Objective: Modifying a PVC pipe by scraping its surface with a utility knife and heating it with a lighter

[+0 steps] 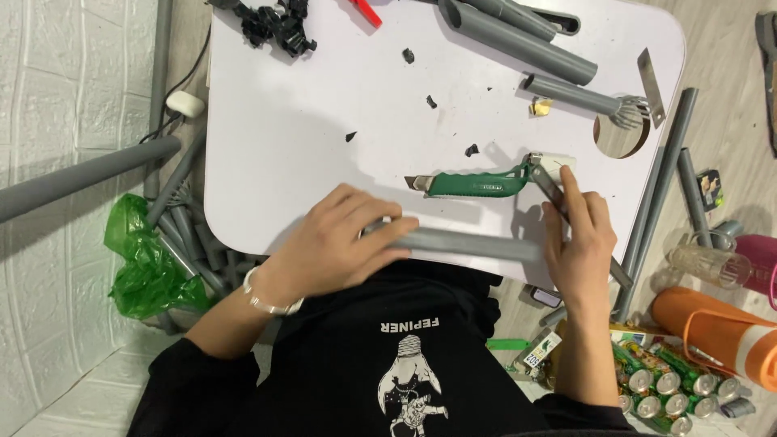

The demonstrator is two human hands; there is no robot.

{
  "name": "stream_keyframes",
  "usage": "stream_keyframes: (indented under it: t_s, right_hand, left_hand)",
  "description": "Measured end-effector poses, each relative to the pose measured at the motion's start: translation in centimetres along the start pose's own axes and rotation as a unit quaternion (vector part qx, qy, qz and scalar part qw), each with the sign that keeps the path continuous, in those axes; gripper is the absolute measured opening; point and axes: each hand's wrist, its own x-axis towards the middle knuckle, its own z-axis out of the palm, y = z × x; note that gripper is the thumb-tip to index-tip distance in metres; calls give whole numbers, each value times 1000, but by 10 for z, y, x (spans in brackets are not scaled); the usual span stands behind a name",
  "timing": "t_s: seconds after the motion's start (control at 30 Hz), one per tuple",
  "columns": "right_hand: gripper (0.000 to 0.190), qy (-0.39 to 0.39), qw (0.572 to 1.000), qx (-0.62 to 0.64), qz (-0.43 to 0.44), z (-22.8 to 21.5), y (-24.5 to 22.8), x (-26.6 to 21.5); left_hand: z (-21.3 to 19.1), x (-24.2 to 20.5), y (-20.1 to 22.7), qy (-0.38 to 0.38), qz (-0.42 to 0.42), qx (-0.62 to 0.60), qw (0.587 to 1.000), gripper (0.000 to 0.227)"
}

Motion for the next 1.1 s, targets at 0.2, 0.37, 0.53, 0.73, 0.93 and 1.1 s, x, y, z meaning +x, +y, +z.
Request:
stream_keyframes:
  t_s: [0.2, 0.37, 0.53, 0.73, 0.93, 1.1]
  right_hand:
    - [46, -38, 998, 2, 44, 3, 1, -7]
    - [45, -17, 999, -8, 35, 15, 10, -18]
    - [40, 19, 999, 33, 35, -11, -13, -3]
    - [30, 86, 992, 82, 41, -41, -40, 9]
    - [26, 84, 944, 306, 90, -41, -84, 35]
    - [28, 88, 834, 527, 139, -7, -96, 44]
  left_hand:
    - [-85, 32, 59, 34, 25, -65, 997, 39]
    - [-62, 24, 43, 47, 16, -5, 999, 39]
    - [-9, 2, -11, 42, -84, 82, 992, 35]
    - [11, -5, -25, 62, -188, 116, 973, 33]
    - [15, -5, -20, 22, -230, 138, 963, 33]
    - [9, -2, -11, 32, -232, 94, 968, 42]
